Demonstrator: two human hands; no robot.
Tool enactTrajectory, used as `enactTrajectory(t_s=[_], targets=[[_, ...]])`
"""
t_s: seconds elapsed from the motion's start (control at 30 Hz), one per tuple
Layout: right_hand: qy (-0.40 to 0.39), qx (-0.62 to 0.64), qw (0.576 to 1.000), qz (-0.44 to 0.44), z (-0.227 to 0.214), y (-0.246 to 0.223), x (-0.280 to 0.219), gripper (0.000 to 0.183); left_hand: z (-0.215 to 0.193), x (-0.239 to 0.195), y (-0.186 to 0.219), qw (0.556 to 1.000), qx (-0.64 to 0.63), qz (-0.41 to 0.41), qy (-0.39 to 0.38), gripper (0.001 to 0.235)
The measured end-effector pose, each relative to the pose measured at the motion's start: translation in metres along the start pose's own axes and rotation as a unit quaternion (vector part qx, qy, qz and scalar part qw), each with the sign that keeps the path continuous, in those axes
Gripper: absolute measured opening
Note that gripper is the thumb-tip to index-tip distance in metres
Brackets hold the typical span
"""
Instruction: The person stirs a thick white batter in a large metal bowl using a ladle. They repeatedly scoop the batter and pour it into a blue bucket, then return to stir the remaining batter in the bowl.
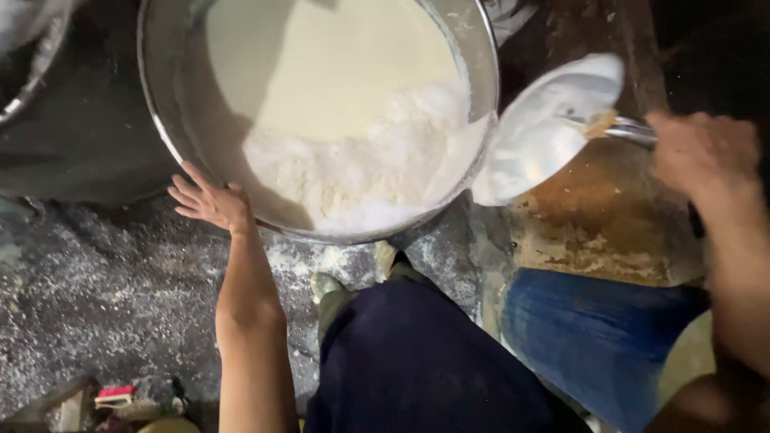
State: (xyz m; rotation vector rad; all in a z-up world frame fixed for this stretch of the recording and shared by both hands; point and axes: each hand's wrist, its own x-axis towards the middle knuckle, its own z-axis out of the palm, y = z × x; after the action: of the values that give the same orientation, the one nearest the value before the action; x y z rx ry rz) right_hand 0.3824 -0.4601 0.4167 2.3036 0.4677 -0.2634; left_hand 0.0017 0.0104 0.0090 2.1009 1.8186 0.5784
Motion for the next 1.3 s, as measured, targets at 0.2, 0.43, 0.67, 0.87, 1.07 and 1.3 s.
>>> enactTrajectory(t_s=[0.2, 0.43, 0.67, 0.87, 1.07, 1.3], targets=[[0.170, -0.087, 0.980, -0.061, 0.005, 0.001, 0.012, 0.013, 0.009, -0.001, -0.005, 0.995, 0.061, 0.081, -0.014, 0.099], [0.187, 0.095, 0.977, -0.046, -0.011, -0.054, 0.064, 0.045, 0.013, -0.003, -0.001, 0.996, 0.057, 0.058, -0.020, 0.099], [0.296, 0.489, 0.807, -0.151, 0.059, -0.231, 0.209, 0.055, 0.000, -0.006, 0.004, 0.999, 0.029, 0.036, -0.003, 0.099], [0.207, 0.561, 0.802, -0.006, 0.139, -0.378, 0.297, 0.052, -0.006, -0.008, 0.008, 1.000, 0.025, 0.015, -0.006, 0.094], [-0.157, 0.814, 0.522, 0.202, 0.194, -0.416, 0.293, 0.010, -0.007, -0.012, 0.009, 1.000, 0.007, 0.003, -0.005, 0.089], [-0.315, 0.874, 0.303, 0.214, 0.221, -0.399, 0.261, 0.016, -0.009, -0.015, 0.013, 1.000, 0.012, 0.000, -0.004, 0.081]])
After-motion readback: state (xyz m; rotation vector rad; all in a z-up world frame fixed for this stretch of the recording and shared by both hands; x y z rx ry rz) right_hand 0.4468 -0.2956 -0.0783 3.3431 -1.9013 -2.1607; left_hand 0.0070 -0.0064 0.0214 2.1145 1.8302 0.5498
